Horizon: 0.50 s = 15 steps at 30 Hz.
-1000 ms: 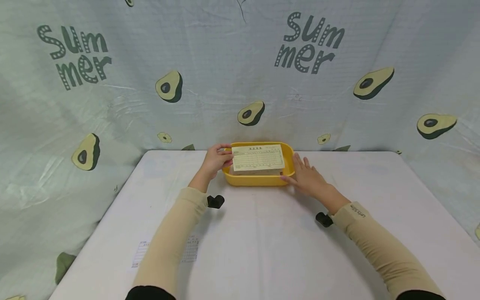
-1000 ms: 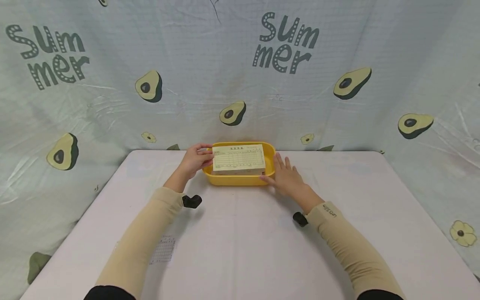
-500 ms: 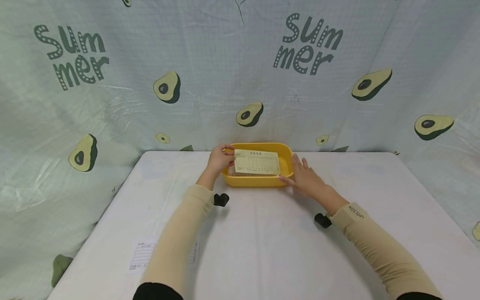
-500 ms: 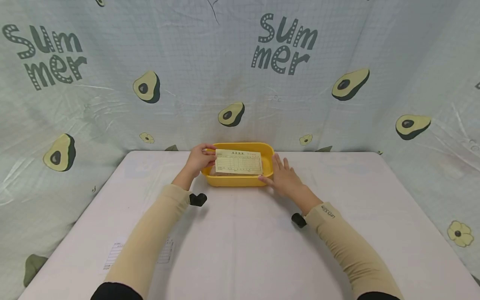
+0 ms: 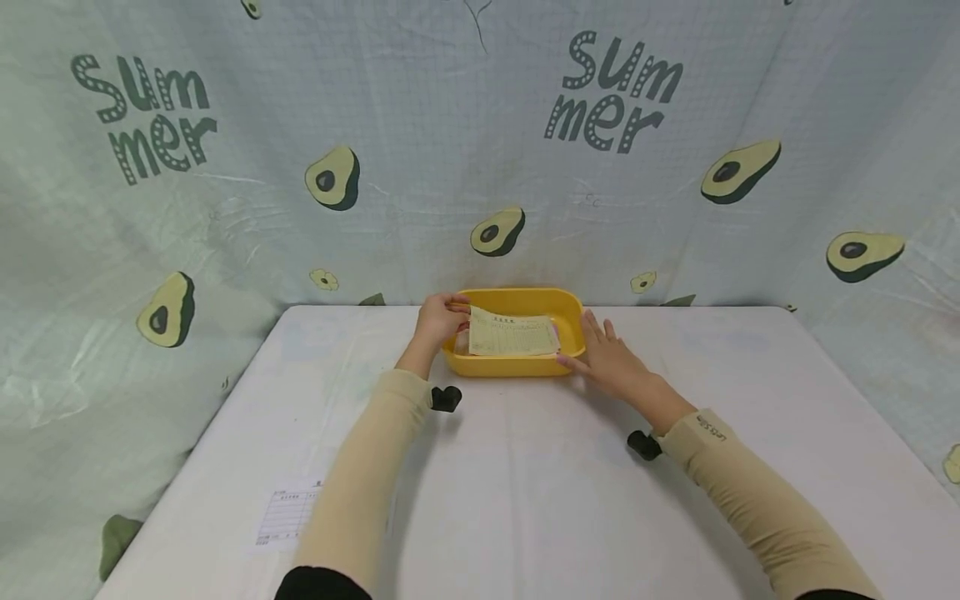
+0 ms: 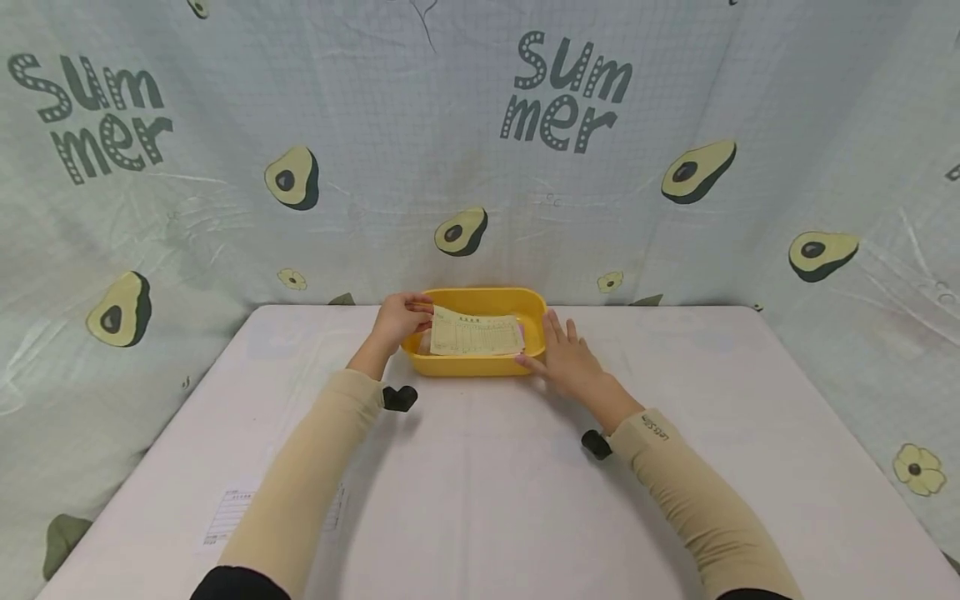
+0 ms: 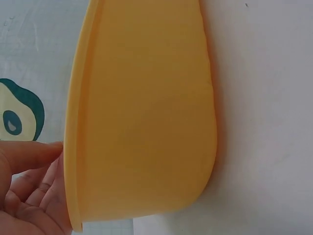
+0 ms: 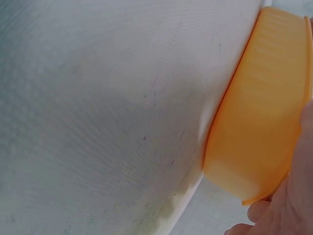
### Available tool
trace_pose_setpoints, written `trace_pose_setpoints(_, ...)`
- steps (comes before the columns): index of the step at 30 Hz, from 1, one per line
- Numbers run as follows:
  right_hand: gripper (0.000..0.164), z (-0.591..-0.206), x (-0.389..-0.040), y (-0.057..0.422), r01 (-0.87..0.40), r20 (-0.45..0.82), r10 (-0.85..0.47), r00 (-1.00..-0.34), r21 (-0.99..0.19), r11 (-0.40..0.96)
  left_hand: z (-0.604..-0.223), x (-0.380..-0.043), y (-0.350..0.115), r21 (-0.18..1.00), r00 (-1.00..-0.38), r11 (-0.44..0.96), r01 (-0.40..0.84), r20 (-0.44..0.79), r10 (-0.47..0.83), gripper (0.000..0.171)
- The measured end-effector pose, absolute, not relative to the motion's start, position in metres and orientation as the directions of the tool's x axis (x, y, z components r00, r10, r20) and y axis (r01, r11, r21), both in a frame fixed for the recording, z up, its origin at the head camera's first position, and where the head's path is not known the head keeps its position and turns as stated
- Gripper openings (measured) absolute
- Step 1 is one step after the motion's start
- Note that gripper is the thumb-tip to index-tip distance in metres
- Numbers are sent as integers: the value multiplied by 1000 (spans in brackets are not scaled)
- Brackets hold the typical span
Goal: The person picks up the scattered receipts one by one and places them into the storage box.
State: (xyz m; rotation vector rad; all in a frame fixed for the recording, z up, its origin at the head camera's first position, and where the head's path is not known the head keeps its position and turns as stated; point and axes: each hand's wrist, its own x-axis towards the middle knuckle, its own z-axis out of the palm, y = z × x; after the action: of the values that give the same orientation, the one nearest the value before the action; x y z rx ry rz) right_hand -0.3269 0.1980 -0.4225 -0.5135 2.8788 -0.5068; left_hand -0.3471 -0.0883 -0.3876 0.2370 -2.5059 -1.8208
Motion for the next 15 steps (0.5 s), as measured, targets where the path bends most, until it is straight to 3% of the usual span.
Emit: trace_pose_setpoints(15, 102, -422, -324, 201, -309, -95, -365, -926, -361, 880, -373, -340, -100, 941, -990, 308, -137, -124, -61, 35)
